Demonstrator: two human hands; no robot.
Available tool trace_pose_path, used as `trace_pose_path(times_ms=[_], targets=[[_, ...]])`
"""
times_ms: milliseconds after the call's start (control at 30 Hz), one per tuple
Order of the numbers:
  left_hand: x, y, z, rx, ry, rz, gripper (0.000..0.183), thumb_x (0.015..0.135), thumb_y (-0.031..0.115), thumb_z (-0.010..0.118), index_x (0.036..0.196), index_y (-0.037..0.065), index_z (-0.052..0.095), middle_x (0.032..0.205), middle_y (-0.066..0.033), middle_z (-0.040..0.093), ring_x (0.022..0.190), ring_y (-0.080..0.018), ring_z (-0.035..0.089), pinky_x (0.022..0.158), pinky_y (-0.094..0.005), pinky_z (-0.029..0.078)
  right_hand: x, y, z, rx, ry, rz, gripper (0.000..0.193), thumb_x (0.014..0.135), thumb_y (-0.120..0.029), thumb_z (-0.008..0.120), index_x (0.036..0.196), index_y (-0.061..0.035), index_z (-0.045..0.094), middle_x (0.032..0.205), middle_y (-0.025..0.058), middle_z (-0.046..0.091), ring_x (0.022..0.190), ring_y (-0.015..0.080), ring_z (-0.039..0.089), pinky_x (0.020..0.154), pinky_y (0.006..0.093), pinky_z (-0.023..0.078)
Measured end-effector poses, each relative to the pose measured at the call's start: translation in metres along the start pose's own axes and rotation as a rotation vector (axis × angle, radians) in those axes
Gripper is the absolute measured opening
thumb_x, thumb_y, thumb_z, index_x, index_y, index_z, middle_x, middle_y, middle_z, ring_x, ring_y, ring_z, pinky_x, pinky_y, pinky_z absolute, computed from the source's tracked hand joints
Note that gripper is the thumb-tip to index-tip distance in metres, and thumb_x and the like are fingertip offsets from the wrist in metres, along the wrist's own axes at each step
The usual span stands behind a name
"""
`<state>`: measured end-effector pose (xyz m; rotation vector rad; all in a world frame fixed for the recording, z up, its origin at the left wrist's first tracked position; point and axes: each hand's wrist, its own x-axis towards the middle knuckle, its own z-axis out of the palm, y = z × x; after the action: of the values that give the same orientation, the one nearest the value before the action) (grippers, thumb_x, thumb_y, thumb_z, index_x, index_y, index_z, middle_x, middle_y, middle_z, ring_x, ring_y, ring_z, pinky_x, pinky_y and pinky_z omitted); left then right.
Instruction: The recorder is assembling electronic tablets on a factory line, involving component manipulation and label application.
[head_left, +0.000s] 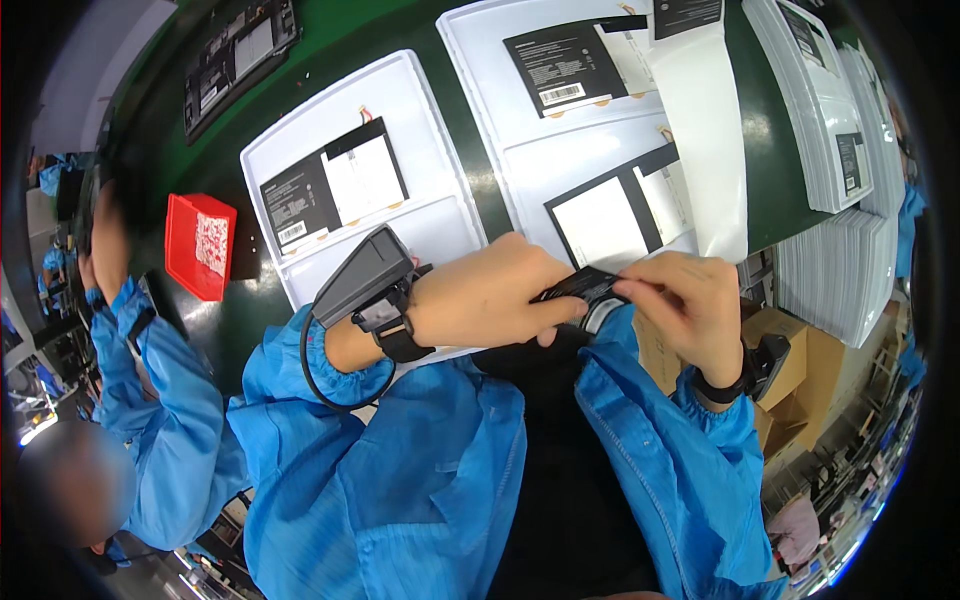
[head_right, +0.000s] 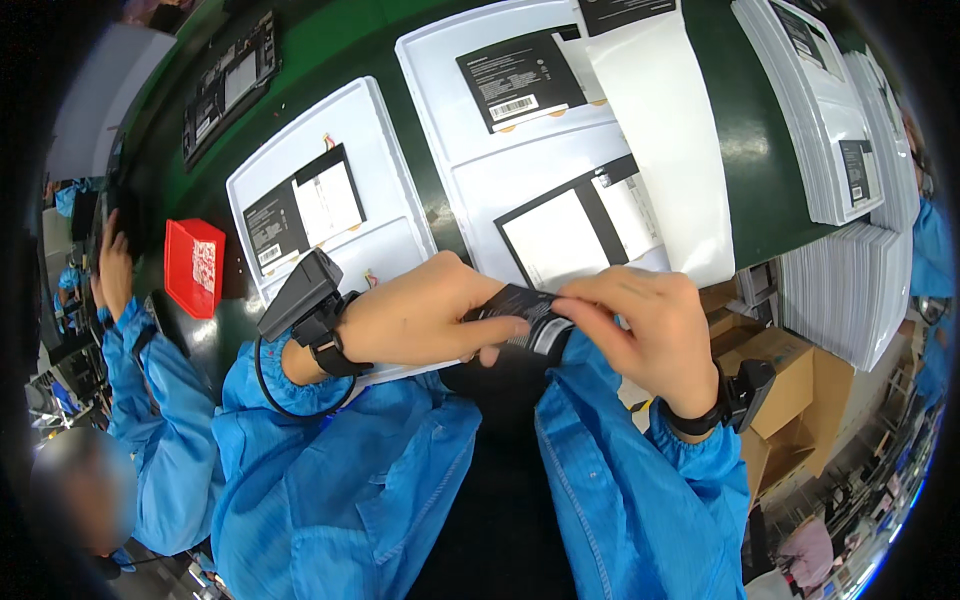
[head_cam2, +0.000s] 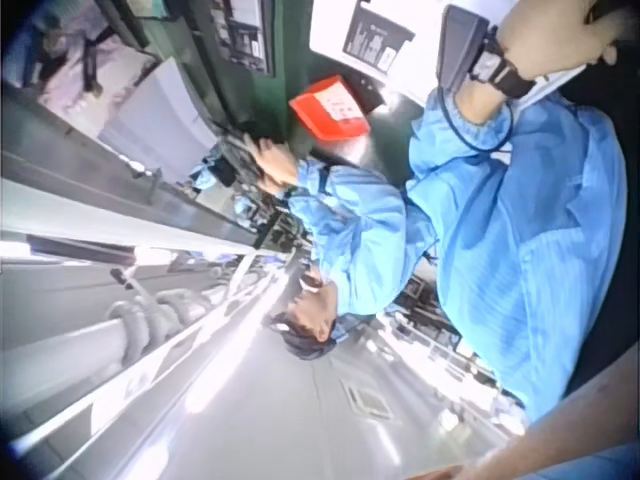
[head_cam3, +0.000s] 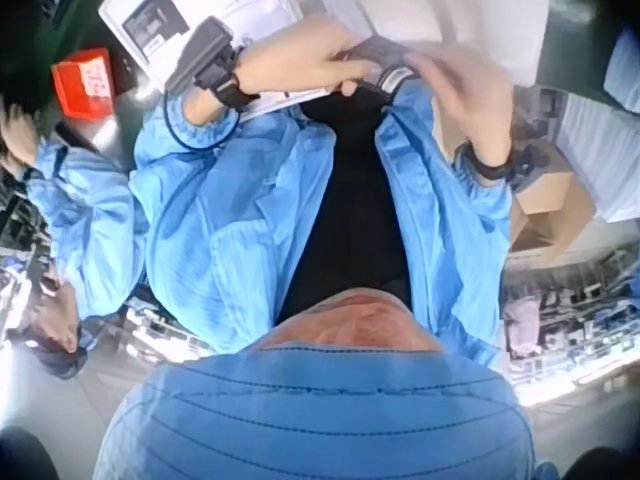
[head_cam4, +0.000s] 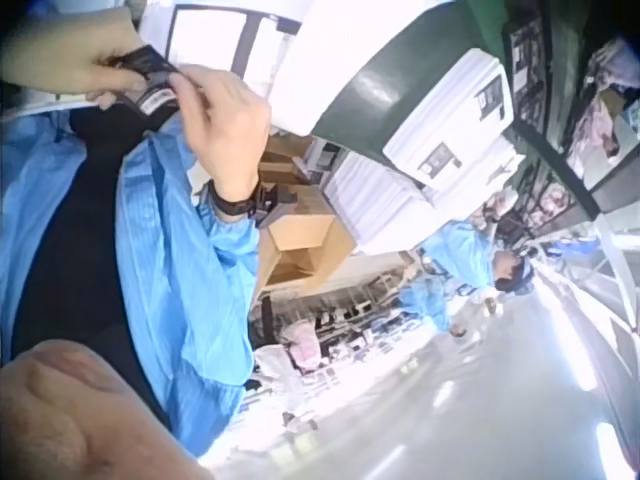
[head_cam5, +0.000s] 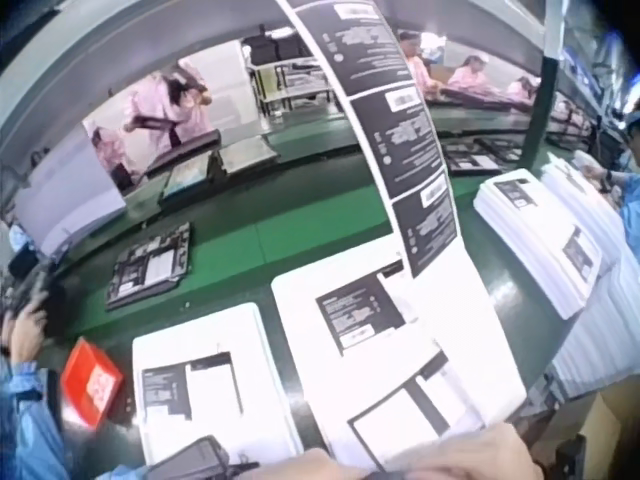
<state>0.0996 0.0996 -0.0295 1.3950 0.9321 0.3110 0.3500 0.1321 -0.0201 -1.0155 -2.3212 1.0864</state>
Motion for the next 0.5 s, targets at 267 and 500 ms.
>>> trace_pose_path(times_ms=[267,500], targets=[[-0.021,-0.031,0.004,0.752,0.622,0.208,0.032,0.083,0.018,0.08,0.112,0.006,0.073,0.102,-0.0091,0.072,0.101,-0.0256,0.068,0.079,-0.0355,0.056,0.011,0.037,0.01,0.376,0.247,0.622,0.018,0.092,-0.01,0.074,0.095,0.0074,0.074,0.062,-0.0001,0.061,0.05,0.0034,0.046,0.046,0.0206,0.032],[-0.016,-0.052,0.012,1.017,0.626,0.335,0.033,0.083,0.017,0.08,0.114,0.011,0.072,0.13,-0.0058,0.064,0.127,-0.0309,0.055,0.099,-0.0441,0.052,0.014,0.037,0.015,0.354,0.229,0.634,0.02,0.092,-0.012,0.075,0.097,0.0067,0.074,0.067,0.0,0.066,0.057,0.0021,0.049,0.05,0.02,0.035]])
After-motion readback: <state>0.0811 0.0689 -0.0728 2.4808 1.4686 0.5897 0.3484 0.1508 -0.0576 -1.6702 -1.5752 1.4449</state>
